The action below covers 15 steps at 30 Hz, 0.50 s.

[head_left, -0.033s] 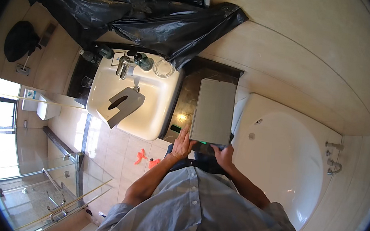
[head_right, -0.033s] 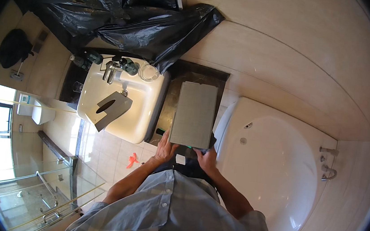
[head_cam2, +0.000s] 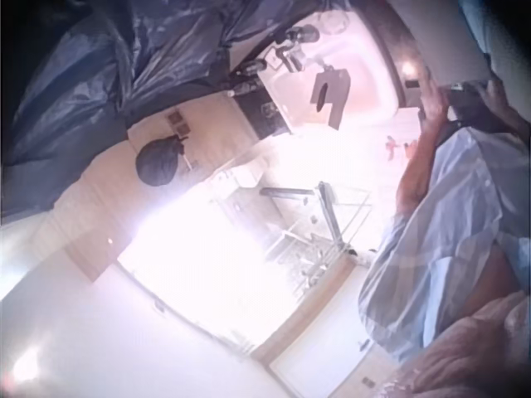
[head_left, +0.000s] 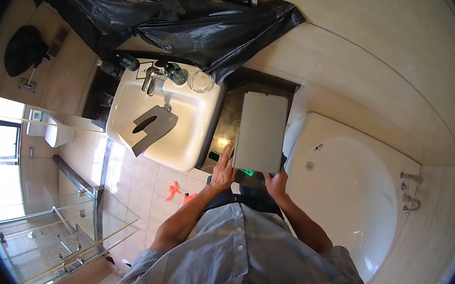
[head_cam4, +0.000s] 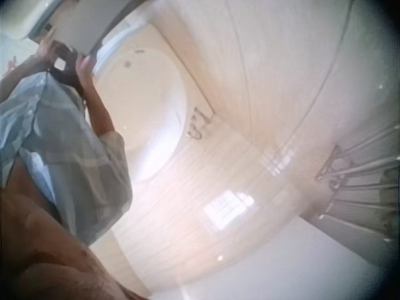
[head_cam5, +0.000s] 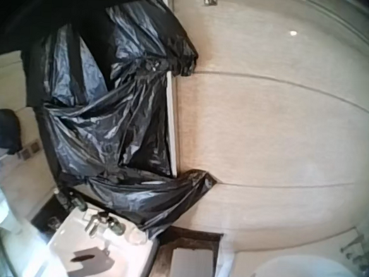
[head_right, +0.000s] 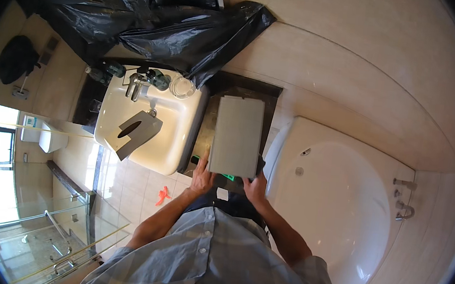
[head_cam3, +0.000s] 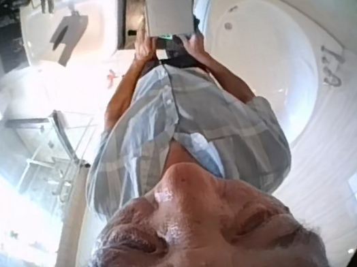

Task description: The person wipes the interior of a bathroom vanity drawer with a cloth, then removes and wipes a small rectangular box and a white plastic tray before placing them back inside. The person continues wiping the drawer interior and the items repeatedly.

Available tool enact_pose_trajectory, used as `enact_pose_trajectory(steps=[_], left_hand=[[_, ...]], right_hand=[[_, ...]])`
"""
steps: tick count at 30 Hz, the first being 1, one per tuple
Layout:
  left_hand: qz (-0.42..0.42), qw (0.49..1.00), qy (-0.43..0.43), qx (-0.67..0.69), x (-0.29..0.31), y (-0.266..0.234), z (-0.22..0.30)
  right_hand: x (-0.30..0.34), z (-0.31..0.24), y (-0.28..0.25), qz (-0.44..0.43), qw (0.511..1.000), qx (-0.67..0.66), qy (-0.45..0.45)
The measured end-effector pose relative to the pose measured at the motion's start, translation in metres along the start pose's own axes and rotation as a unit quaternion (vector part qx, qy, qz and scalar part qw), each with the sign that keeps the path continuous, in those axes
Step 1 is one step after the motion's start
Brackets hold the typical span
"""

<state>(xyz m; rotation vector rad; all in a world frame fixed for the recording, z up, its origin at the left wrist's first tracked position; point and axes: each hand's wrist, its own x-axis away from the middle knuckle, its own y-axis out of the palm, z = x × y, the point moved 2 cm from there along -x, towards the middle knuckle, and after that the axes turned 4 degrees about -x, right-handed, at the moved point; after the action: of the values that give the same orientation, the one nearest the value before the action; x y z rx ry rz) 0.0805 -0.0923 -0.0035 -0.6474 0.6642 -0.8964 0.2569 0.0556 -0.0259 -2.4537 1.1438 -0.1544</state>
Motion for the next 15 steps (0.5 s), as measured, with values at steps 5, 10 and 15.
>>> enact_pose_trajectory(steps=[5, 10, 15], left_hand=[[0.03, 0.998, -0.016, -0.044, -0.031, -0.01, -0.015], [0.014, 0.997, -0.047, -0.058, -0.04, -0.03, -0.013], [0.113, 0.973, -0.139, 0.146, -0.058, -0.053, -0.02]], right_hand=[[-0.035, -0.008, 0.003, -0.013, 1.0, 0.007, -0.016], [-0.059, -0.031, -0.033, -0.048, 0.997, 0.025, -0.049], [-0.081, -0.109, -0.08, 0.075, 0.985, -0.158, -0.003]])
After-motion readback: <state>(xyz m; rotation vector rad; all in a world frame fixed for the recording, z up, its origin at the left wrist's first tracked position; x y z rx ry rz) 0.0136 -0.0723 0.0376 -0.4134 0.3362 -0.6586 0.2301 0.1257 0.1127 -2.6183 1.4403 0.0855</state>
